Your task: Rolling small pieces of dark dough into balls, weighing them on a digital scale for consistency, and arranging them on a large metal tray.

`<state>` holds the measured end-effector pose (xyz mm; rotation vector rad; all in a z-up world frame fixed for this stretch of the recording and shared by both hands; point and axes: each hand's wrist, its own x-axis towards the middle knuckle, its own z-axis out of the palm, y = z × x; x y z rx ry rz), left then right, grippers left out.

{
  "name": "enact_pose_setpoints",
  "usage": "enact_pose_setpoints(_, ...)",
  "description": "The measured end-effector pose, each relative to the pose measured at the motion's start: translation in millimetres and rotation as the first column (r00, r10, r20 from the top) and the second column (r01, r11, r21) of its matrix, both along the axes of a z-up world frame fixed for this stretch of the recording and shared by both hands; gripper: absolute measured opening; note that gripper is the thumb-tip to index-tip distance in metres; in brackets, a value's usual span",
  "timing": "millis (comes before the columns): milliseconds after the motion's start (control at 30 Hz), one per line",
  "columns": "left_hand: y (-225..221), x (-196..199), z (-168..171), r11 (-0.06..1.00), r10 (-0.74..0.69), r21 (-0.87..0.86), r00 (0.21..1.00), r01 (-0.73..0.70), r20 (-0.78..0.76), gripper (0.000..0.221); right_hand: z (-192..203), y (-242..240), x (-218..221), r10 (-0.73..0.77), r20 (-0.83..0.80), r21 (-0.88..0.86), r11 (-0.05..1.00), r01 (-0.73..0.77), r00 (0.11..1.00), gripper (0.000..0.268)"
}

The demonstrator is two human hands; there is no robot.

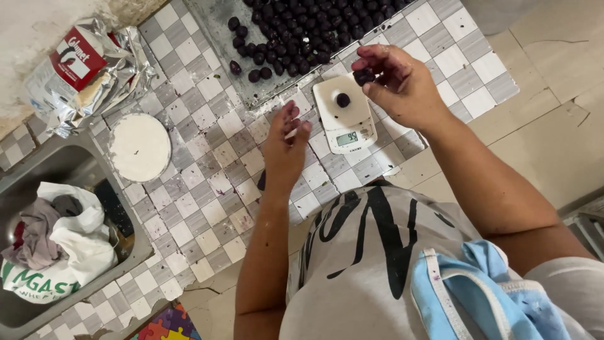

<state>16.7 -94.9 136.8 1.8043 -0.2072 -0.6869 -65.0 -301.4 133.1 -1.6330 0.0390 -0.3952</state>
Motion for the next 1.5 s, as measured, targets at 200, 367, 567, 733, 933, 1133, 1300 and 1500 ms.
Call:
enact_pose_setpoints(200, -39.3, 4.5, -86.8, 0.966, -0.258, 0.168, 0.676, 0.198, 0.69, 0.042, -14.7, -4.7, 2.4, -0.07, -0.048, -0.049, 0.997, 0.067, 0.996, 0.041)
enact_pose_setpoints(367, -63.9, 22.9, -141.9, 0.849, -0.451, 0.527, 0.467, -0.039, 0.761, 0.029, -1.8, 7.1, 14.4, -0.239, -0.282, -0.501, 0.863, 0.07, 0.929, 0.042)
enact_pose_setpoints(567, -36.1, 16.6, -133.5, 0.997, 0.071, -0.033, 0.679, -0.069, 0.731, 0.019, -100.0, 10.6, 32.4, -0.071, -0.22, -0.26, 0.965, 0.011, 0.973, 0.04)
enact_pose_setpoints(733, -36.6, -9.3, -1.8, 0.981, 0.087, -0.196, 0.876, 0.009, 0.474, 0.06, -30.3, 43.5, 36.7, 0.108, -0.245, 0.482, 0.876, 0.025, 0.963, 0.028)
enact_pose_setpoints(933, -28.6, 20.4, -82.6, 0.5, -0.848, 0.853, 0.115, -0.15, 0.517, 0.053, 38.6, 82.3, 31.2, 0.234, -0.385, -0.337, 0.865, -0.372, 0.893, 0.067)
enact_pose_setpoints(1133, -32.8, 9.8, -36.8, 0.543, -0.552, -0.573, 0.775, 0.614, 0.308, 0.05, -9.1, 42.3, 56.8, -0.127, -0.072, -0.827, 0.561, 0.012, 0.989, 0.096)
enact_pose_setpoints(1300, -14.6, 22.2, -19.7, 0.526, -0.373, -0.788, 0.746, -0.319, -0.551, 0.053, -24.4, 3.2, 36.1, -0.231, -0.212, -0.807, 0.59, -0.037, 0.95, 0.071)
enact_pose_setpoints(1500, -18.0, 74.9, -5.2, 0.271, -0.318, -0.951, 0.919, -0.147, -0.232, 0.032, -82.4, 18.0, 35.1, -0.209, -0.415, -0.807, 0.534, -0.252, 0.886, 0.054)
